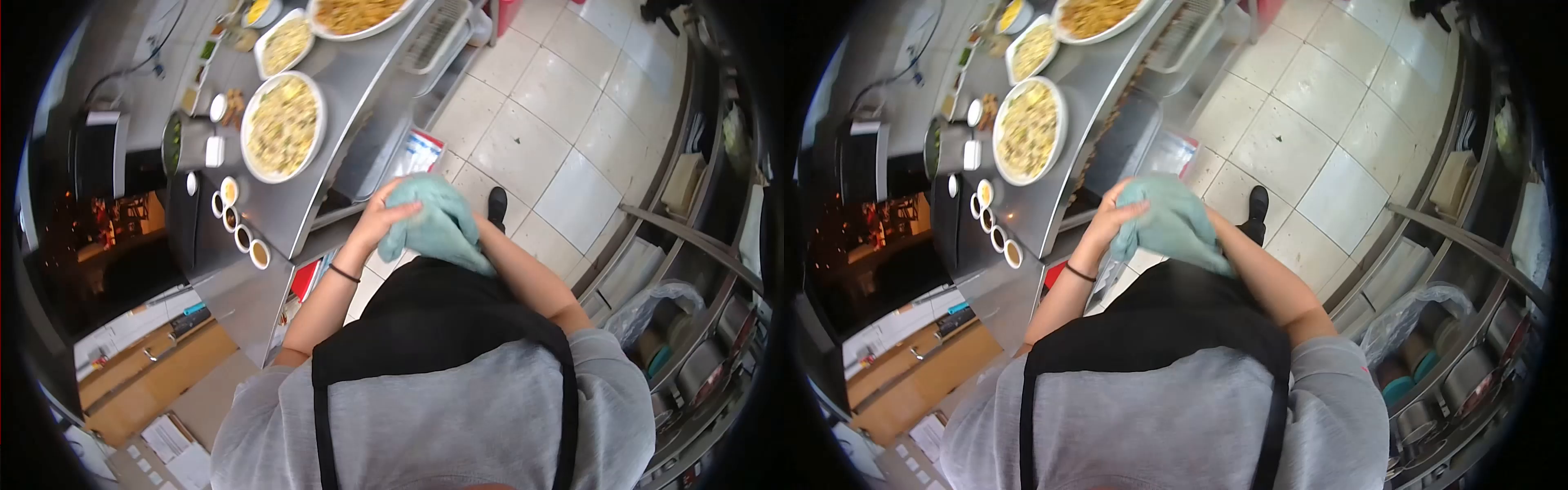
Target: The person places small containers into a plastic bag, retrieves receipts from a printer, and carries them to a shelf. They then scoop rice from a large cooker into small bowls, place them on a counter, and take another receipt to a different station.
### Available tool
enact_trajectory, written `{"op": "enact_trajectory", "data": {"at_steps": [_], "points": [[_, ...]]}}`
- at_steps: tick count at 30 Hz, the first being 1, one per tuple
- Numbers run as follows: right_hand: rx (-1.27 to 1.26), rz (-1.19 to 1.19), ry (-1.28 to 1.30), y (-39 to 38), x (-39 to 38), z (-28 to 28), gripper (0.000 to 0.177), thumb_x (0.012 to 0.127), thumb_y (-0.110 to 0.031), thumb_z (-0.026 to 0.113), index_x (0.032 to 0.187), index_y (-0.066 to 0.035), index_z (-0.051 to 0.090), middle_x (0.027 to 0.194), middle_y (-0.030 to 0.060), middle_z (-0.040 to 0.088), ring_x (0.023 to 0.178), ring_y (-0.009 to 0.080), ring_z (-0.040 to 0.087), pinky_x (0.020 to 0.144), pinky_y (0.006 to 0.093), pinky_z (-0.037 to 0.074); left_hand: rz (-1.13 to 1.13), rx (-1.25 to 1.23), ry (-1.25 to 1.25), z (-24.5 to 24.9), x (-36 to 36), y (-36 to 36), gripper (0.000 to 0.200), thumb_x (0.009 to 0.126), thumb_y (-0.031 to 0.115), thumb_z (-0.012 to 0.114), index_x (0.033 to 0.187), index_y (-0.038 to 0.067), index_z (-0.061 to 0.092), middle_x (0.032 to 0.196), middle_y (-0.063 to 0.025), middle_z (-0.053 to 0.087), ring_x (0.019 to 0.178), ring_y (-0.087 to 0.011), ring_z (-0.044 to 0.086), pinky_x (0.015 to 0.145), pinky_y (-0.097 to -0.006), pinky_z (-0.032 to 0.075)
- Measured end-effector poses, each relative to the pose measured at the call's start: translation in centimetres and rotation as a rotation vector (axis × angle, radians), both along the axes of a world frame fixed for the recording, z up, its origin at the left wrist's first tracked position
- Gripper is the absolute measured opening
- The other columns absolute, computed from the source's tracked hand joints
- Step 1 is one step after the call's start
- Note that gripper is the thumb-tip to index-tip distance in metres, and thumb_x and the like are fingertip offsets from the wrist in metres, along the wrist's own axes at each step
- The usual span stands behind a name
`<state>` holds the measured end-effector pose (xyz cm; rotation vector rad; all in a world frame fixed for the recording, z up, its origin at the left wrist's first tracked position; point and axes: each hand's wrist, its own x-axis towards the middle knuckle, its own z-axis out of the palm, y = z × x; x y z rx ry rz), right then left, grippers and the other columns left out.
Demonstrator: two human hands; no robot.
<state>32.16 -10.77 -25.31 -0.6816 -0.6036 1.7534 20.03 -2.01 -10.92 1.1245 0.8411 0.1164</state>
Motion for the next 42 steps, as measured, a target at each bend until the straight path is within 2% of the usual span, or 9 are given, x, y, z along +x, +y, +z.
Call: {"op": "enact_trajectory", "data": {"at_steps": [4, 6, 8, 13, 19, 25, 28, 33, 42], "points": [[-0.288, -0.212, 0.992, -1.8, 4.7, 1.9, 0.053, 0.085, -0.024, 0.053, 0.131, -0.005, 0.032, 0.130, 0.0090, 0.037, 0.116, 0.0193, 0.038, 0.097, 0.0322, 0.031, 0.381, 0.458, 0.163, -10.5, 6.7, 0.0, 0.034, 0.080, 0.015, 0.060, 0.108, 0.000, 0.047, 0.103, -0.0110, 0.052, 0.096, -0.0168, 0.050, 0.082, -0.0299, 0.041], [-0.084, -0.532, -0.253, -1.6, 5.8, 1.3, 0.058, 0.084, -0.018, 0.055, 0.132, -0.005, 0.028, 0.127, 0.0097, 0.038, 0.116, 0.0177, 0.037, 0.095, 0.0311, 0.033, 0.307, 0.662, 0.377, -14.5, 9.0, -0.8, 0.043, 0.080, 0.016, 0.059, 0.116, 0.002, 0.040, 0.114, -0.0134, 0.045, 0.104, -0.0186, 0.045, 0.083, -0.0309, 0.040], [-0.197, -0.574, -0.257, -2.4, 7.2, -2.3, 0.051, 0.081, -0.019, 0.058, 0.125, -0.004, 0.037, 0.116, 0.0082, 0.046, 0.106, 0.0159, 0.044, 0.088, 0.0292, 0.038, 0.196, 0.728, 0.483, -15.3, 11.4, -1.5, 0.047, 0.080, 0.016, 0.059, 0.120, 0.004, 0.037, 0.117, -0.0133, 0.043, 0.107, -0.0193, 0.043, 0.084, -0.0306, 0.040], [-0.424, -0.688, -0.167, -4.7, 12.1, -9.9, 0.032, 0.082, -0.027, 0.057, 0.102, -0.002, 0.056, 0.090, 0.0066, 0.060, 0.079, 0.0156, 0.056, 0.070, 0.0276, 0.045, -0.043, -0.204, 0.362, -12.4, 15.4, -2.2, 0.084, 0.073, 0.012, 0.067, 0.136, 0.013, 0.012, 0.133, -0.0092, 0.027, 0.108, -0.0226, 0.044, 0.076, -0.0351, 0.046], [-0.699, -0.609, -0.674, 1.5, 15.3, -8.7, 0.060, 0.079, -0.056, 0.048, 0.073, 0.002, 0.062, 0.064, 0.0083, 0.059, 0.065, 0.0192, 0.055, 0.058, 0.0329, 0.042, -0.024, -0.080, 0.308, -12.0, 16.3, -0.1, 0.089, 0.070, 0.017, 0.071, 0.135, 0.017, 0.010, 0.131, -0.0114, 0.028, 0.113, -0.0271, 0.041, 0.077, -0.0388, 0.049], [-0.550, -0.752, -0.102, 10.7, 17.4, -5.5, 0.036, 0.078, -0.028, 0.063, 0.097, 0.001, 0.058, 0.083, 0.0086, 0.061, 0.070, 0.0181, 0.055, 0.064, 0.0299, 0.044, 0.230, -0.090, 0.175, -12.0, 16.0, 5.5, 0.088, 0.075, 0.019, 0.067, 0.138, 0.014, 0.005, 0.132, -0.0123, 0.028, 0.107, -0.0233, 0.047, 0.078, -0.0331, 0.047], [-0.394, -0.821, -0.065, 18.2, 20.6, -5.7, 0.036, 0.075, -0.012, 0.064, 0.106, 0.001, 0.053, 0.091, 0.0079, 0.060, 0.078, 0.0161, 0.055, 0.069, 0.0284, 0.044, 0.163, -0.006, 0.193, -13.8, 15.4, 8.6, 0.055, 0.079, 0.017, 0.062, 0.128, 0.009, 0.037, 0.114, -0.0074, 0.050, 0.096, -0.0164, 0.052, 0.077, -0.0284, 0.045], [-0.289, -0.698, -0.827, 34.2, 19.9, -19.7, 0.032, 0.075, -0.008, 0.055, 0.105, 0.003, 0.052, 0.094, 0.0202, 0.059, 0.089, 0.0345, 0.055, 0.084, 0.0376, 0.041, 0.110, 0.121, 0.297, -16.7, 11.1, 10.0, 0.032, 0.083, 0.019, 0.057, 0.111, 0.005, 0.052, 0.103, -0.0049, 0.056, 0.087, -0.0128, 0.055, 0.073, -0.0267, 0.046], [-0.401, -0.279, -1.412, 38.5, 29.1, -24.1, 0.032, 0.075, -0.008, 0.055, 0.105, 0.003, 0.052, 0.095, 0.0209, 0.059, 0.090, 0.0351, 0.055, 0.084, 0.0379, 0.041, 0.398, 0.024, 0.599, -19.8, 6.4, 6.1, 0.027, 0.080, 0.023, 0.061, 0.099, 0.004, 0.058, 0.090, -0.0048, 0.062, 0.074, -0.0136, 0.060, 0.062, -0.0256, 0.050]]}}
